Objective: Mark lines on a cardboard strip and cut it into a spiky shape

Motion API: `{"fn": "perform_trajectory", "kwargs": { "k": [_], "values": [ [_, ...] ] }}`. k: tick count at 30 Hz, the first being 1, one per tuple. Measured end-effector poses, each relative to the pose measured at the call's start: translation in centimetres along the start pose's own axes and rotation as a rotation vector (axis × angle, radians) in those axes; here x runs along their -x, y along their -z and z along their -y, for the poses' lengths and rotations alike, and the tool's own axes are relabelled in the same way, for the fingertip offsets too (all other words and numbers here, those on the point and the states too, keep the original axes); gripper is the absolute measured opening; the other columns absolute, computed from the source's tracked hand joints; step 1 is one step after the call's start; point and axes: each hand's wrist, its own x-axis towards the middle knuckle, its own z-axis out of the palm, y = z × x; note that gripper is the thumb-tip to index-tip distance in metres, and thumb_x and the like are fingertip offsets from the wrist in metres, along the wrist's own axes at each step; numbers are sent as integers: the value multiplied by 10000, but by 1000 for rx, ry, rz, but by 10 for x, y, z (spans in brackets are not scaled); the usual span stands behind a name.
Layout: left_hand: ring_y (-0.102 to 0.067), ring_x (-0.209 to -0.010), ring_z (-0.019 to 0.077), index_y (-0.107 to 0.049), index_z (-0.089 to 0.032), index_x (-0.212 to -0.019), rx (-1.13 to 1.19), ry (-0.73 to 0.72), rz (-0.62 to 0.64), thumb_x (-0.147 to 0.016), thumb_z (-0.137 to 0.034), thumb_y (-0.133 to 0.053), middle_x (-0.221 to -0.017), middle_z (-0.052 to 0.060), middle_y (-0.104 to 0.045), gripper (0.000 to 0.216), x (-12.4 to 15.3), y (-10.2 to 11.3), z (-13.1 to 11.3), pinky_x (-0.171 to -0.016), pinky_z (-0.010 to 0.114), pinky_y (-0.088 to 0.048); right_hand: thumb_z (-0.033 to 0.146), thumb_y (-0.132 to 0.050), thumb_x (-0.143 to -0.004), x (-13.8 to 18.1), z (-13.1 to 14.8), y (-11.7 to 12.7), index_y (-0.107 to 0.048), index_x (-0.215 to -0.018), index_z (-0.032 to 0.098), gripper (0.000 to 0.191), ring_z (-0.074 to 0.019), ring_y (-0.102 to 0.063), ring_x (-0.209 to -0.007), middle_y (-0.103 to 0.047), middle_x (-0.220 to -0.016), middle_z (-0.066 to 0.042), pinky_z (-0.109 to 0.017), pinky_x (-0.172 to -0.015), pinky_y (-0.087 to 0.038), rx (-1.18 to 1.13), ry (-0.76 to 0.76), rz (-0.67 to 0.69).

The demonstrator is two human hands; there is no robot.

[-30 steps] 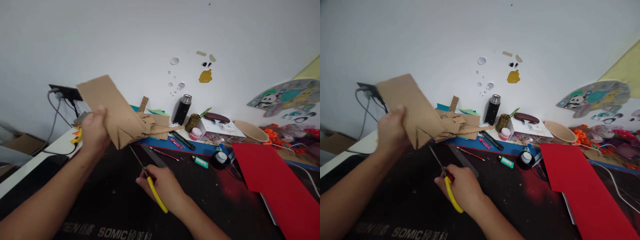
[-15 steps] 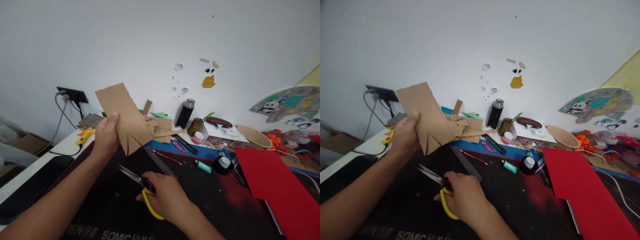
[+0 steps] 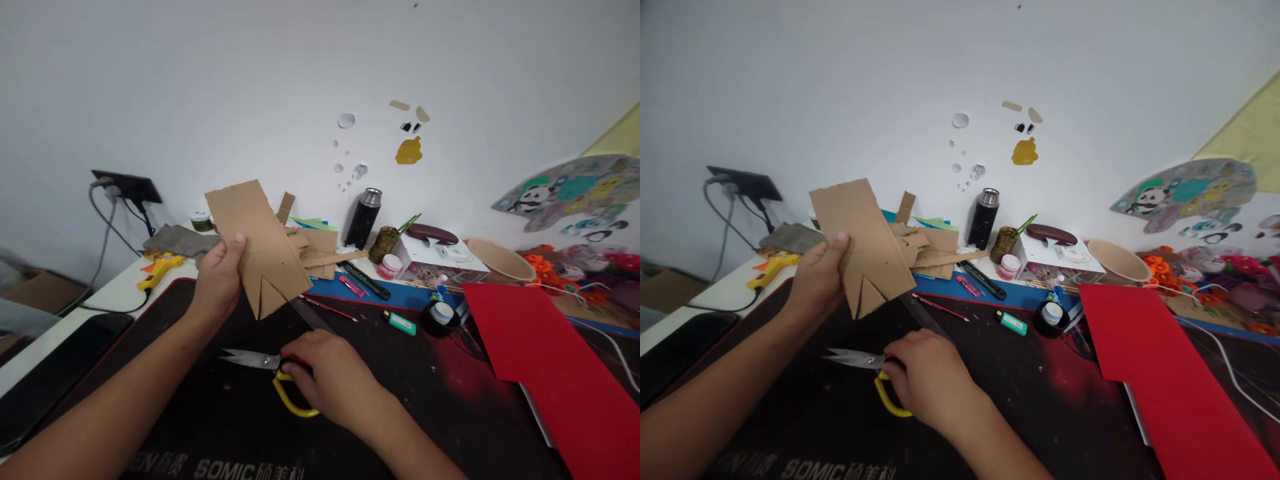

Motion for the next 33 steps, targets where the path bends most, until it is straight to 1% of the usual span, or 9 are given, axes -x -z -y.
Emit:
{"fn": "perform_trajectory", "kwargs": {
  "k": [1, 3, 6, 8, 11, 14, 18, 27, 33],
  "values": [
    [-742, -805, 189, -791, -144, -1006, 0, 5, 1, -915, -450, -886, -932, 49, -833, 333, 1, 0, 1, -732, 279, -633, 211, -748, -1032, -1, -1, 0, -861, -1231, 208, 229, -271, -794, -1071, -864, -1142, -98, -374, -969, -580, -86, -8, -47],
    [-701, -722, 171, -777, -170, -994, -15, 13, -3, -859, -481, -920, -880, 28, -805, 368, 2, -1, 2, -607, 252, -591, 255, -746, -1042, -3, -3, -1, -848, -1238, 212, 224, -239, -804, -993, -867, -1091, -77, -350, -909, -592, -297, -54, -137],
    [-574, -556, 135, -721, -211, -904, -72, 26, -4, -787, -521, -947, -732, -18, -699, 401, 4, -2, 5, -425, 216, -438, 346, -773, -1027, -8, -11, -3, -814, -1247, 202, 267, -216, -786, -919, -850, -1031, -63, -338, -844, -596, -564, -133, -219],
    [-527, -513, 123, -692, -220, -872, -102, 33, 14, -776, -535, -945, -698, -30, -657, 416, 6, -3, 7, -405, 213, -414, 407, -792, -1009, -11, -16, -5, -782, -1254, 187, 330, -214, -772, -916, -828, -1022, -66, -347, -847, -603, -709, -146, -249],
    [-509, -494, 119, -684, -218, -869, -121, 40, 37, -785, -559, -933, -692, -24, -640, 430, 12, -5, 10, -386, 212, -396, 508, -791, -999, -14, -20, -6, -750, -1212, 196, 380, -221, -778, -974, -816, -1079, -75, -367, -889, -626, -900, -97, -243],
    [-520, -504, 131, -691, -217, -870, -140, 68, 71, -779, -579, -936, -693, -16, -629, 446, 19, -7, 12, -365, 216, -378, 601, -781, -990, -15, -18, -5, -749, -1089, 205, 409, -214, -790, -940, -830, -1079, -71, -376, -887, -639, -954, -97, -224],
    [-526, -510, 140, -692, -224, -854, -159, 78, 97, -787, -581, -929, -699, -7, -633, 434, 25, -10, 13, -361, 227, -384, 679, -816, -938, -14, -17, -4, -757, -970, 192, 491, -223, -811, -893, -844, -966, -64, -390, -874, -651, -974, -160, -226],
    [-571, -515, 163, -700, -226, -875, -152, 114, 84, -798, -583, -921, -701, 2, -664, 427, 29, -12, 17, -375, 251, -381, 744, -837, -885, -15, -18, -9, -754, -987, 184, 576, -217, -817, -805, -851, -939, -81, -398, -835, -660, -1125, -187, -181],
    [-613, -552, 153, -731, -212, -898, -83, 167, 77, -763, -545, -959, -775, 21, -716, 425, 32, -14, 18, -377, 226, -399, 763, -859, -844, -15, -17, -12, -722, -950, 180, 609, -214, -806, -747, -847, -887, -87, -376, -781, -647, -1176, -204, -197]
  ]
}}
